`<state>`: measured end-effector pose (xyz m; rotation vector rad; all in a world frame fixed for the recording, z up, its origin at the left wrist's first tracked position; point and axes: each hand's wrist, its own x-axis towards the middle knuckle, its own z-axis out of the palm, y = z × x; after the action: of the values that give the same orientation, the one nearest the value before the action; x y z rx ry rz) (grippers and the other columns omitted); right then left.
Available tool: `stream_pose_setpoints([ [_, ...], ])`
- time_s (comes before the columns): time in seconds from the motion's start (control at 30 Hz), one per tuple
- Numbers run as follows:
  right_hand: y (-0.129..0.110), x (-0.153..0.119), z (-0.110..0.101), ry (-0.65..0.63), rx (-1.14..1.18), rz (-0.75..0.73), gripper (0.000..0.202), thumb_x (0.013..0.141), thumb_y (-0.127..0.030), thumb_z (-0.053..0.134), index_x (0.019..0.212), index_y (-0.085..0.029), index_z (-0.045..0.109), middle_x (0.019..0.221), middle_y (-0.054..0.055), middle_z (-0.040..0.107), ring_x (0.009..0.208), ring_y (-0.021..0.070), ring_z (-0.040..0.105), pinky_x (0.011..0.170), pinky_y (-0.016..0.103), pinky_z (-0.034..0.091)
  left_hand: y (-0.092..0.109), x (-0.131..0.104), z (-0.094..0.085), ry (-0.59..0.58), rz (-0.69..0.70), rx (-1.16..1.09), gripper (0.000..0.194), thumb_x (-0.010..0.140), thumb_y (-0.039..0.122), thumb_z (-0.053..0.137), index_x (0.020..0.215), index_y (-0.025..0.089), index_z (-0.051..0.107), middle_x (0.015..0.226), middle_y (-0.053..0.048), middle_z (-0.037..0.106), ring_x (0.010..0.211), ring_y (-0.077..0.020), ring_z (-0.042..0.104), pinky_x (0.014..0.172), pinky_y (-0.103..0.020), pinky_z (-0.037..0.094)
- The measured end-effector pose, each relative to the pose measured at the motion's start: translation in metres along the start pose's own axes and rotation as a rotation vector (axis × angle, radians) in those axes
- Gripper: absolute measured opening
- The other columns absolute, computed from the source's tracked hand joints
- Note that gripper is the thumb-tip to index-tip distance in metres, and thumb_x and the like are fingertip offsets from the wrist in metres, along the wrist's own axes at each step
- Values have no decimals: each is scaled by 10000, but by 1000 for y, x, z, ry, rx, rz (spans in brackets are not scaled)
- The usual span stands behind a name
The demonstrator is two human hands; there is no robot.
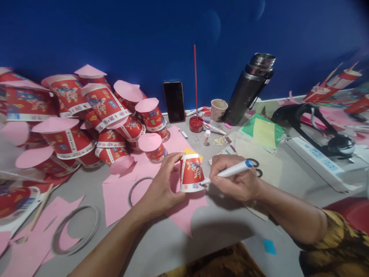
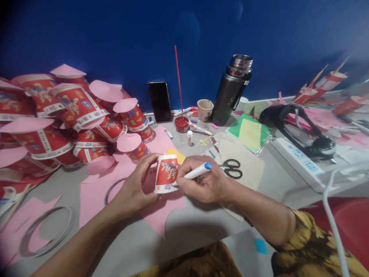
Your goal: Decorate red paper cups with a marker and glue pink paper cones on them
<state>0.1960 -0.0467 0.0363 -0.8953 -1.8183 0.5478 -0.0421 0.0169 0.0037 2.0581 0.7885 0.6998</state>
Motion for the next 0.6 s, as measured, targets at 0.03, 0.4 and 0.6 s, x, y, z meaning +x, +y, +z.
stream_pose_setpoints([
  [0.03,0,0,0,15,10,3,107,889,-136,624,802,-185,662,667,6,660,554,116,549,533,243,431,0,0,0,2,-5,3,831,706,96,664,1483,255,415,1537,-126,460,1452,-324,473,1192,-518,463],
  [0.4,-3,0,2,27,19,19,65,884,-125,650,900,-180,680,715,7,682,551,107,558,525,226,428,9,3,0,59,60,113,757,790,322,822,1435,259,432,1385,-116,505,1339,-323,519,1152,-520,482],
  [0.6,-8,3,2,-51,-69,-54,93,881,-109,649,868,-201,643,715,11,701,624,127,618,625,248,476,13,2,1,71,57,131,770,778,393,847,1412,225,443,1324,-131,490,1293,-336,532,1126,-538,489],
])
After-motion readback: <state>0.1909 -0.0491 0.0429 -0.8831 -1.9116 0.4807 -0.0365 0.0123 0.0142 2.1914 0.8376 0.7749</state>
